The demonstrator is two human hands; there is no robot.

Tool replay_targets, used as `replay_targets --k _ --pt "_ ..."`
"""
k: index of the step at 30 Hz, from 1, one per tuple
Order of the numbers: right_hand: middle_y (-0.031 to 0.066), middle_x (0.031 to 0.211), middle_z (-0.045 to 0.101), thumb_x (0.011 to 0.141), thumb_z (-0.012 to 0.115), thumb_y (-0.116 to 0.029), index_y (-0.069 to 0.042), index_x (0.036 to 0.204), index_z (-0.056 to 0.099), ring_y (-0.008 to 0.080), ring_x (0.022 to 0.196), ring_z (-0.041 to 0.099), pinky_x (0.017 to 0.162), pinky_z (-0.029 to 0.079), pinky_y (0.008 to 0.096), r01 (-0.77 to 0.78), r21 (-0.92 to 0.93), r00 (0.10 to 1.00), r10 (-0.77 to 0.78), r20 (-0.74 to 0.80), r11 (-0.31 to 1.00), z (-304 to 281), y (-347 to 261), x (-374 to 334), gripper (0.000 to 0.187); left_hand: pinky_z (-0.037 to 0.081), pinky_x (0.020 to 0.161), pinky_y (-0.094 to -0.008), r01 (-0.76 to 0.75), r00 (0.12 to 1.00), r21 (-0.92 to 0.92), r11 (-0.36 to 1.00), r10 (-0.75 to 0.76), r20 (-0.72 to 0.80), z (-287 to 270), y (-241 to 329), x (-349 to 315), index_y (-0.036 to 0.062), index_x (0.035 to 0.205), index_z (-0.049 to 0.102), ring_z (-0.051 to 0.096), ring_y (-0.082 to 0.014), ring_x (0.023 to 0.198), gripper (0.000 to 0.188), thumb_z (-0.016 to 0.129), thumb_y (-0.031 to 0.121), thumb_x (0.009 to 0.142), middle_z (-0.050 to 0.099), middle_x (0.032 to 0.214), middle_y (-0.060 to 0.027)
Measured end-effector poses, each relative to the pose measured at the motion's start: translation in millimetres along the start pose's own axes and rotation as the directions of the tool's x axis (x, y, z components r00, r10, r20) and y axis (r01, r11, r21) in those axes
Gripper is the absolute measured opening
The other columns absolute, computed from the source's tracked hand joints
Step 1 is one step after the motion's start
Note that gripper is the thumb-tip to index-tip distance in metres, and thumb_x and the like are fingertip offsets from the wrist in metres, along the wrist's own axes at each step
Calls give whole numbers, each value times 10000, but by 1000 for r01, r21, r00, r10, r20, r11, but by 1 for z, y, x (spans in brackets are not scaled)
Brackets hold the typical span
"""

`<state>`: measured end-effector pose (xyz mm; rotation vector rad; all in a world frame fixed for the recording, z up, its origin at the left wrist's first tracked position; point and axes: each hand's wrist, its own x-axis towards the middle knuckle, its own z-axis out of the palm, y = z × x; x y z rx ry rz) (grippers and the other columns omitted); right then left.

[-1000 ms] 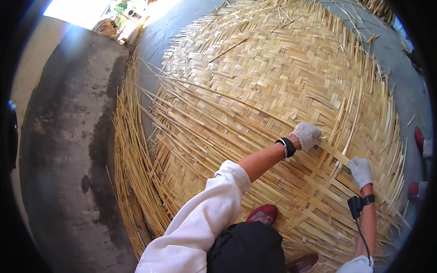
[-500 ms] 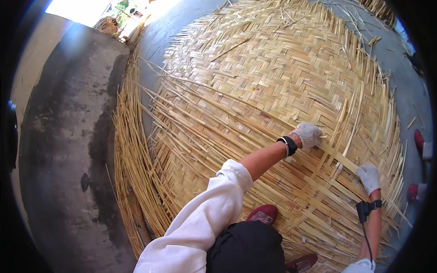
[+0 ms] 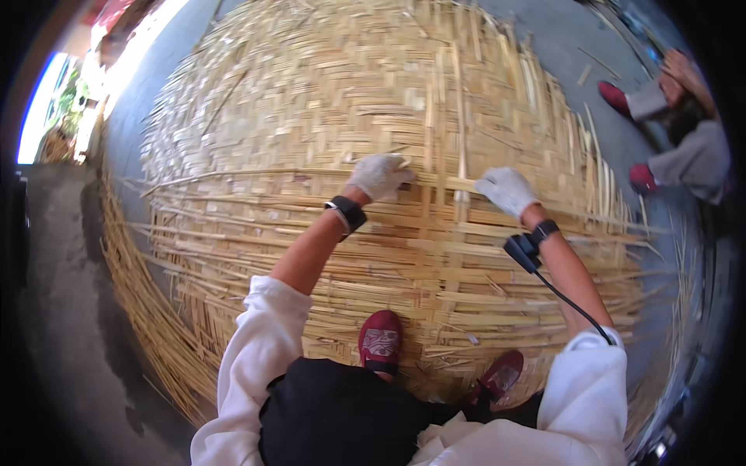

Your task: Weaving thin strips of bamboo into a large circular mat on the floor.

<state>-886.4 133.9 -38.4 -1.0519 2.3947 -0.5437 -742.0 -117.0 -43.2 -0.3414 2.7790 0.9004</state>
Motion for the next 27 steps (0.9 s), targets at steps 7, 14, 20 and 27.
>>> replay_targets --k 7,14,20,27 --pt "158 719 631 749 602 -383 -61 758 663 311 676 609 623 471 375 -148 58 983 140 118 987 -16 -6 -4 327 455 675 -387 19 1000 -27 999 -19 -12 -7 13 -3 93 857 660 599 -301 748 282 590 360 796 625 777 -135" --pt "129 694 629 735 621 -400 -86 739 662 291 655 607 602 467 379 -98 61 995 97 19 993 6 -12 -2 316 446 642 -377 124 992 -97 988 -125 -8 4 11 -4 75 802 641 589 -273 677 316 630 389 767 598 685 -136" --pt "128 704 625 735 609 -416 -105 746 669 310 663 599 603 467 400 -36 -13 998 36 52 999 16 -9 -11 317 441 633 -382 83 997 -9 997 -83 -5 14 14 -15 65 778 614 584 -277 666 315 639 379 766 590 674 -133" --pt "140 710 621 738 592 -412 -104 726 660 329 683 599 616 465 426 -6 -88 998 11 55 996 20 -9 -11 315 437 614 -392 26 997 -29 999 -28 -67 23 15 -21 55 769 607 590 -308 678 306 637 360 772 600 695 -148"
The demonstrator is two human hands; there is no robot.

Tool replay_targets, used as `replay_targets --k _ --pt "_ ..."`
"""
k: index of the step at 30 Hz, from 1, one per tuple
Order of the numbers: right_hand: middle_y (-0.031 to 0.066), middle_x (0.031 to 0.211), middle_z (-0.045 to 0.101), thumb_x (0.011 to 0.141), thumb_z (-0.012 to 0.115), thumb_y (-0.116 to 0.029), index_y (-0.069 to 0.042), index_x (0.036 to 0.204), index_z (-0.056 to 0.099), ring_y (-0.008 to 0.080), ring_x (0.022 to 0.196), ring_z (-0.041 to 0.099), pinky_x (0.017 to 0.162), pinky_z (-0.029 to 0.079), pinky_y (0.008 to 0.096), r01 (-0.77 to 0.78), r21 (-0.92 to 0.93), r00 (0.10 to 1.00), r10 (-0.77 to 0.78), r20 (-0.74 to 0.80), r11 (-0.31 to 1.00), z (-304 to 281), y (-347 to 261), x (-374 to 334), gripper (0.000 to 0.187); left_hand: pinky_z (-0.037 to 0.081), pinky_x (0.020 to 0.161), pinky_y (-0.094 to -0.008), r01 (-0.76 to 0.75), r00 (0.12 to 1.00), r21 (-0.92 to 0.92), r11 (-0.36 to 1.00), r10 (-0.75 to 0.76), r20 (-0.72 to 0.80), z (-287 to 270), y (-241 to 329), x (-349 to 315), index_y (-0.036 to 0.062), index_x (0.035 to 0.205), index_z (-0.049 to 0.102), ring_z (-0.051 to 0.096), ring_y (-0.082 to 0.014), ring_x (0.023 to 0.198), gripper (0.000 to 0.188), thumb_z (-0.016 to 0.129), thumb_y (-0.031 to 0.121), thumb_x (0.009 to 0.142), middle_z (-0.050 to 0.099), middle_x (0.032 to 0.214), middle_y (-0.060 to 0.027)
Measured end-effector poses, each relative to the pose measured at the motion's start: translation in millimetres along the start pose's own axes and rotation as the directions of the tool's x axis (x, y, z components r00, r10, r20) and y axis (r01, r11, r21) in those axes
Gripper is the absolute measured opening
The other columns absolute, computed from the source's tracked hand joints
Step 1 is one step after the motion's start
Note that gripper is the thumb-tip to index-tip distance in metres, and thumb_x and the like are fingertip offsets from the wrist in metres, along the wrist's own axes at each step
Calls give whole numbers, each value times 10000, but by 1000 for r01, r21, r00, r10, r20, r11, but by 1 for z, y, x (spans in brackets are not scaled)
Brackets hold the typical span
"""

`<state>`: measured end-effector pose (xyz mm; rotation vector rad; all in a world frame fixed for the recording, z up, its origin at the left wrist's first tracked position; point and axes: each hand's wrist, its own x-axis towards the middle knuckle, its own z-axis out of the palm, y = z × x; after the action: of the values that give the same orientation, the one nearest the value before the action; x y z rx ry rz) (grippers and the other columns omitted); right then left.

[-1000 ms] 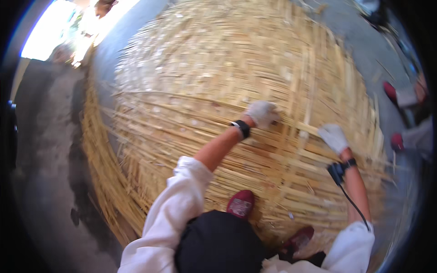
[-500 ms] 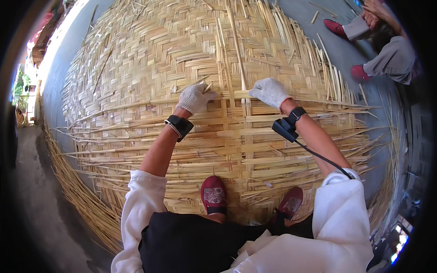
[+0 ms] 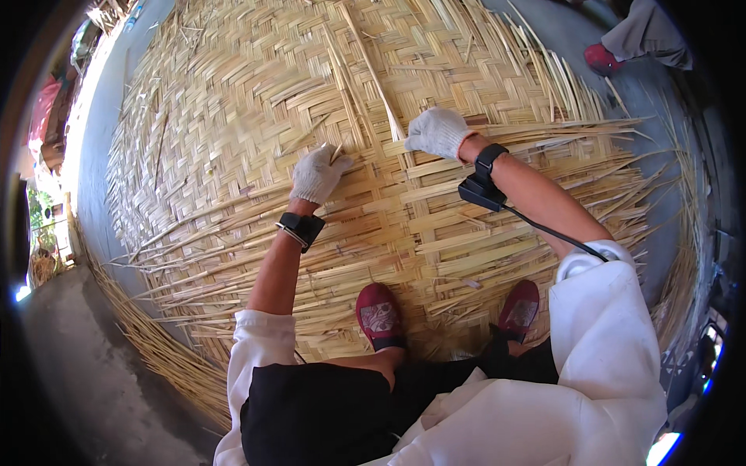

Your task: Weaving thin strips of bamboo into a large circular mat on the floor.

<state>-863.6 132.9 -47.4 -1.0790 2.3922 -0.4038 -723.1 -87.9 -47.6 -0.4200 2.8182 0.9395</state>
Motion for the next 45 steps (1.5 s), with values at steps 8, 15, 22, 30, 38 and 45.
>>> replay_targets --k 8,15,22,30,38,45 --pt "117 776 629 714 607 -360 -107 758 653 313 742 603 643 471 423 35 -200 965 -86 -249 979 9 -10 -6 260 457 682 -370 -202 915 361 910 307 -263 12 16 -13 73 824 612 587 -284 766 197 606 261 765 624 825 -104" --pt "173 752 618 730 534 -222 -58 769 642 355 684 597 619 479 445 68 -195 993 -85 -82 978 7 -22 7 201 379 880 -407 -399 905 352 846 425 5 22 40 -37 89 968 589 482 -244 1056 233 563 226 782 530 1032 -77" --pt "100 606 505 765 588 -183 30 727 590 173 595 519 569 405 322 241 185 970 -231 -75 953 -69 5 9 217 378 892 -394 -50 853 140 989 115 -510 -43 -21 -202 103 1090 560 509 -273 1009 484 721 269 665 575 1028 -85" --pt "-89 631 451 870 554 -330 -139 847 600 10 531 378 462 293 174 -150 422 982 184 -41 894 -95 81 24 198 460 697 -369 854 -90 -415 312 -698 -710 -53 -135 -548 27 834 651 608 -307 749 243 596 260 796 637 803 -164" --pt "-93 633 443 874 552 -333 -161 832 595 12 515 371 451 286 174 -96 415 990 128 -51 905 -87 73 53 182 461 711 -396 853 -432 -512 -103 -691 -580 17 -141 -659 31 798 622 608 -344 765 276 586 304 773 629 804 -183" --pt "-91 634 443 872 554 -330 -155 829 595 13 521 378 454 290 173 -89 368 995 98 -5 926 -82 54 52 185 469 730 -467 895 -445 -238 -376 -781 -438 47 -169 -711 44 910 617 606 -385 818 320 497 319 800 634 906 -198"
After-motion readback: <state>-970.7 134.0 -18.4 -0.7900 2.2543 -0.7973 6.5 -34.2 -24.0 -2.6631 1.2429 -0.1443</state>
